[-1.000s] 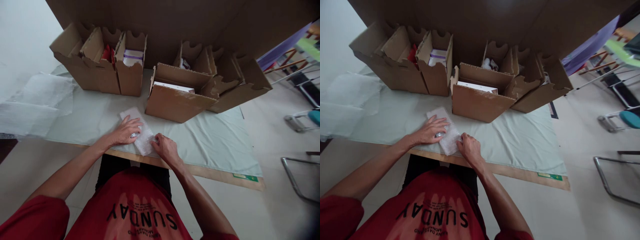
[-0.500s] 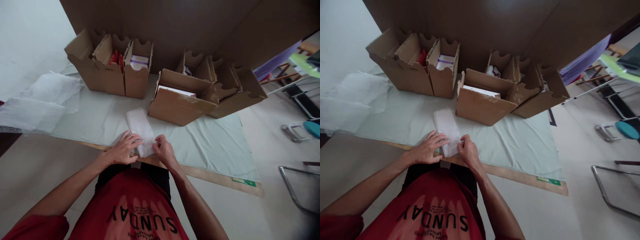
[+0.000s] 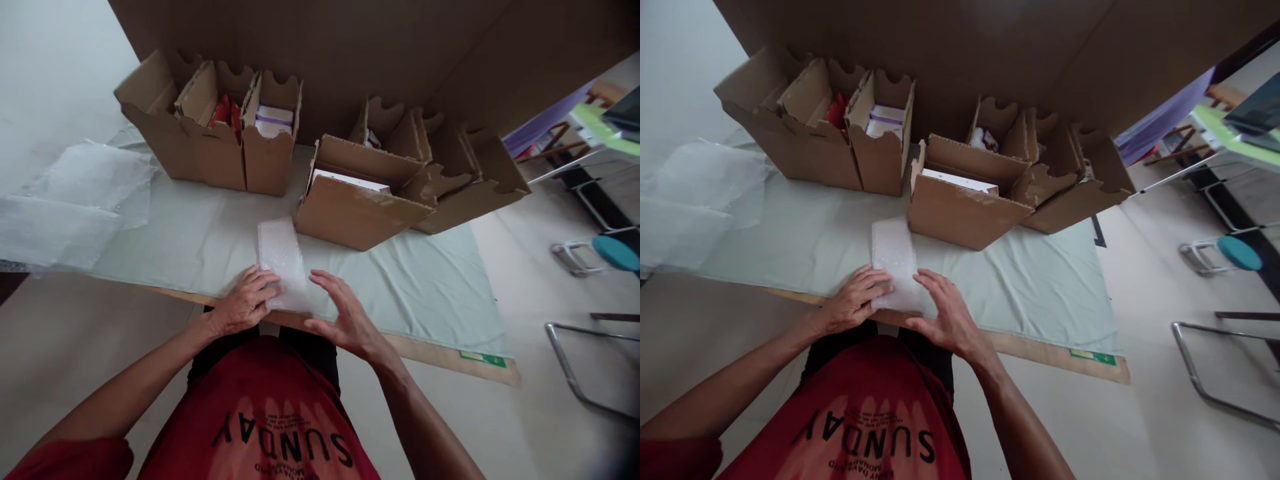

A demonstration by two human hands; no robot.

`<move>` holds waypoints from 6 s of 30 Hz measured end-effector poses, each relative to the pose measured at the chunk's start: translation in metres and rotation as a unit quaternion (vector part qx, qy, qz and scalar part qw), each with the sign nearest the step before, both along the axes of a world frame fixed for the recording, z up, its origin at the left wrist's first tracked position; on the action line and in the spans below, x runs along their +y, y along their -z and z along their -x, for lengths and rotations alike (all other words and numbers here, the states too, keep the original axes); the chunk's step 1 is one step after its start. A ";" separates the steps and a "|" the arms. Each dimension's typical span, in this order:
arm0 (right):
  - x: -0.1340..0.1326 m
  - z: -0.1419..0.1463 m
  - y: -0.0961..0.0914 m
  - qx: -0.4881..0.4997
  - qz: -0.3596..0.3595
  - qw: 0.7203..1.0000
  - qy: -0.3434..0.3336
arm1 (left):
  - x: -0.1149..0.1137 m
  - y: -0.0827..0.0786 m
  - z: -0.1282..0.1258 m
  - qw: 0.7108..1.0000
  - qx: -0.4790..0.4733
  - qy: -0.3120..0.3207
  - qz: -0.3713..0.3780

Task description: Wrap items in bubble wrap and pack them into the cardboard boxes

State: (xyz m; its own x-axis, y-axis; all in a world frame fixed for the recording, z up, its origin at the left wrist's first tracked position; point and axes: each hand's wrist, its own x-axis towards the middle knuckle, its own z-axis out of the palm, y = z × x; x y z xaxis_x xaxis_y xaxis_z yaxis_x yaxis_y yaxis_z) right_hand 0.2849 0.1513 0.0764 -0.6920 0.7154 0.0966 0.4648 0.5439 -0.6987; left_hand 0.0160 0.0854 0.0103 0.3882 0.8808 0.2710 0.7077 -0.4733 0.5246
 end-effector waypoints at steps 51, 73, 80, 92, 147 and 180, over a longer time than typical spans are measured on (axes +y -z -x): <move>0.018 0.057 0.033 -0.182 -0.172 0.963 -0.097 | 0.050 -0.008 0.002 0.993 0.058 -0.100 -0.017; 0.051 0.052 0.030 -0.069 0.127 0.985 0.090 | 0.049 -0.031 -0.006 0.942 -0.136 -0.229 0.202; 0.066 0.061 0.038 -0.131 -0.048 0.985 0.098 | 0.059 -0.015 -0.016 0.939 -0.030 -0.332 0.089; 0.097 0.082 0.024 -0.233 -0.036 0.971 -0.042 | 0.064 -0.014 -0.019 0.929 -0.010 -0.347 0.127; 0.126 -0.051 -0.169 0.087 -0.159 0.932 0.314 | 0.044 -0.050 -0.056 0.830 -0.452 -0.137 0.296; 0.194 0.005 -0.157 -0.494 -0.173 0.797 0.302 | 0.036 0.014 -0.059 0.922 -0.311 -0.181 0.140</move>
State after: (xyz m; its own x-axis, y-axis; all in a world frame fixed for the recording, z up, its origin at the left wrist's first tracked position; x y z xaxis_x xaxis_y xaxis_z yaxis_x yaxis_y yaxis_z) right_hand 0.2796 0.3450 0.2334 -0.0928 0.9955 -0.0180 0.9452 0.0938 0.3129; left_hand 0.0753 0.1214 -0.0036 -0.0992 0.9915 0.0840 0.3134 -0.0490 0.9484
